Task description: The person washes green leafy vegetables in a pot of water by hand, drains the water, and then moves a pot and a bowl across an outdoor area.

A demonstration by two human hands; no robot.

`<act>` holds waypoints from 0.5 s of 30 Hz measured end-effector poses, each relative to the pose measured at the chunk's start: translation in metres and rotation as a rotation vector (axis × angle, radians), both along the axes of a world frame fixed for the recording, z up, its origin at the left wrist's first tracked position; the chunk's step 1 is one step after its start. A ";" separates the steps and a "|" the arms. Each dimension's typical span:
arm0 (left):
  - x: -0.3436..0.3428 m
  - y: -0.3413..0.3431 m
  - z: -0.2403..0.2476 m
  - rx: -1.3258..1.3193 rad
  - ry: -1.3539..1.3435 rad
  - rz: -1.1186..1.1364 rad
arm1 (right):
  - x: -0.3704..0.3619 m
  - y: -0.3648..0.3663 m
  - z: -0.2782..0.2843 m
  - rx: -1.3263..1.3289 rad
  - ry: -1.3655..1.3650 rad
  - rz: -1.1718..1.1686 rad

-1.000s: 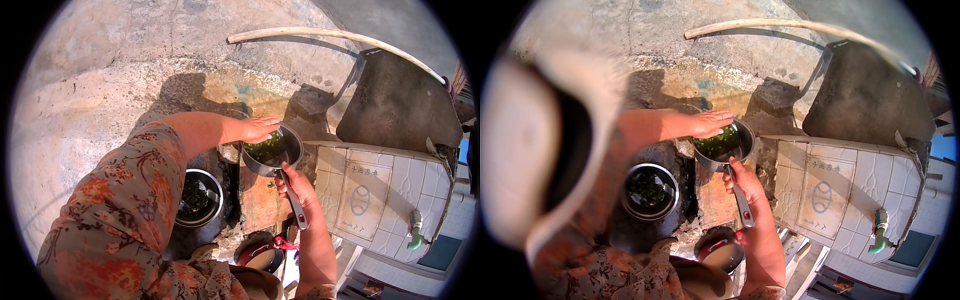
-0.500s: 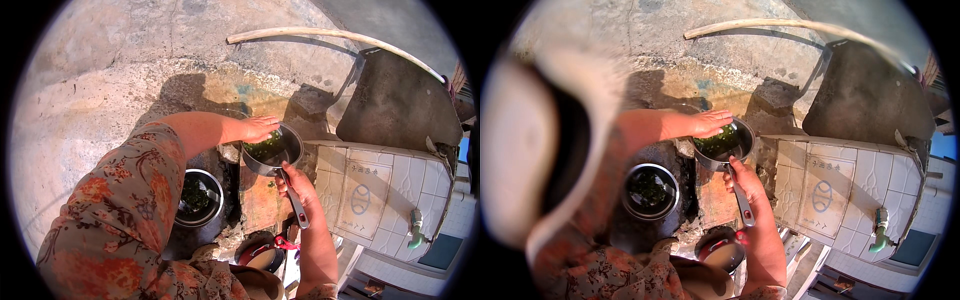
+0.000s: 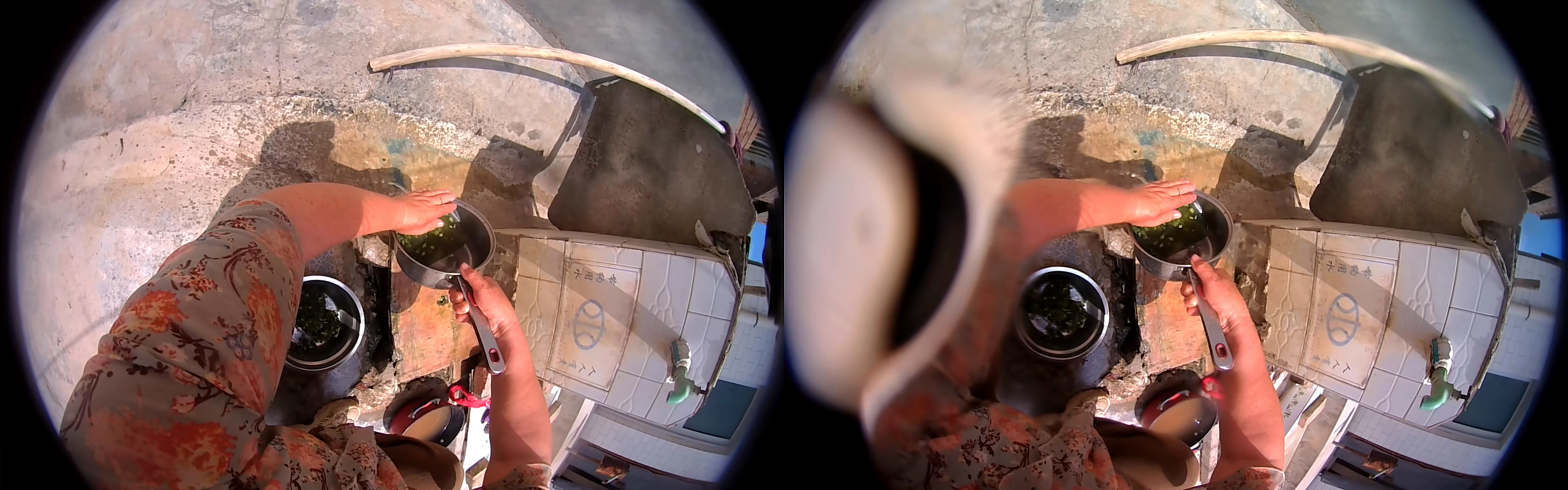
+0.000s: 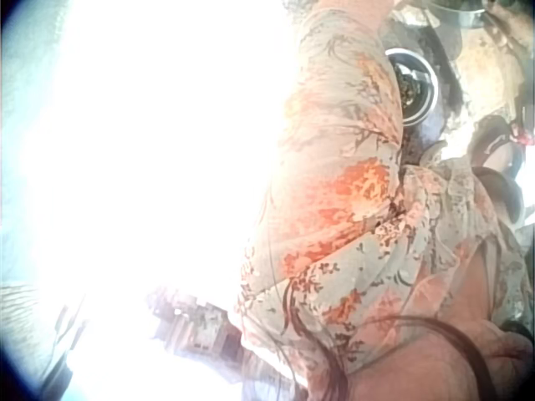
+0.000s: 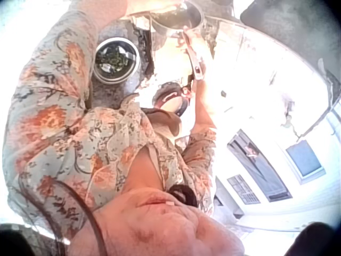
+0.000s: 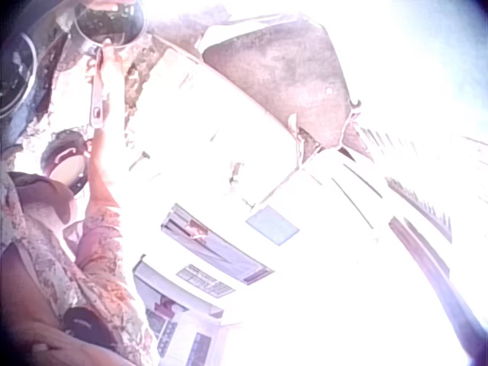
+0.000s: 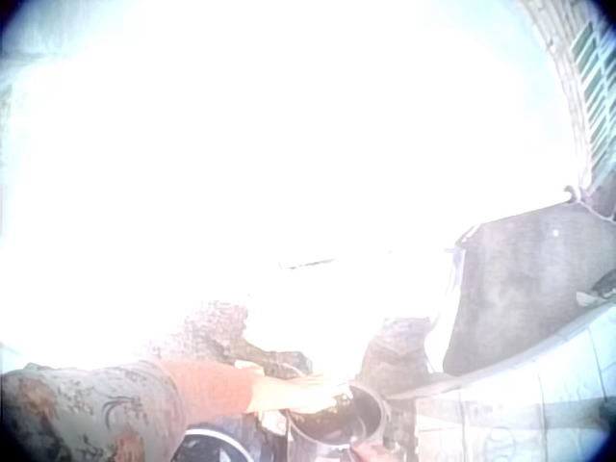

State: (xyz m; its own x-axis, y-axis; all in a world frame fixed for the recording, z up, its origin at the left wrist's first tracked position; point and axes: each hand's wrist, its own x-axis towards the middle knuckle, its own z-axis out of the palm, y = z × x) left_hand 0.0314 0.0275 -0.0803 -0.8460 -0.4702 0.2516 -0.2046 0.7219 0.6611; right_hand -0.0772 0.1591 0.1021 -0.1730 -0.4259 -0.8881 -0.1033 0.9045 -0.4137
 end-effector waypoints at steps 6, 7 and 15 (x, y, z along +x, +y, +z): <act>-0.001 0.002 0.004 0.026 -0.026 -0.002 | -0.001 0.001 0.000 -0.001 0.011 0.015; -0.001 0.002 0.004 0.026 -0.027 -0.001 | -0.001 0.001 0.000 -0.002 0.010 0.011; -0.001 0.003 0.002 0.016 -0.027 -0.006 | -0.001 0.002 -0.001 -0.001 -0.005 -0.012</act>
State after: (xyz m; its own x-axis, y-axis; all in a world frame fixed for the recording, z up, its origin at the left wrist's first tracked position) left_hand 0.0301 0.0301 -0.0779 -0.8552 -0.4691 0.2206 -0.2186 0.7122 0.6671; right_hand -0.0779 0.1609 0.1007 -0.1739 -0.4246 -0.8885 -0.0908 0.9054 -0.4148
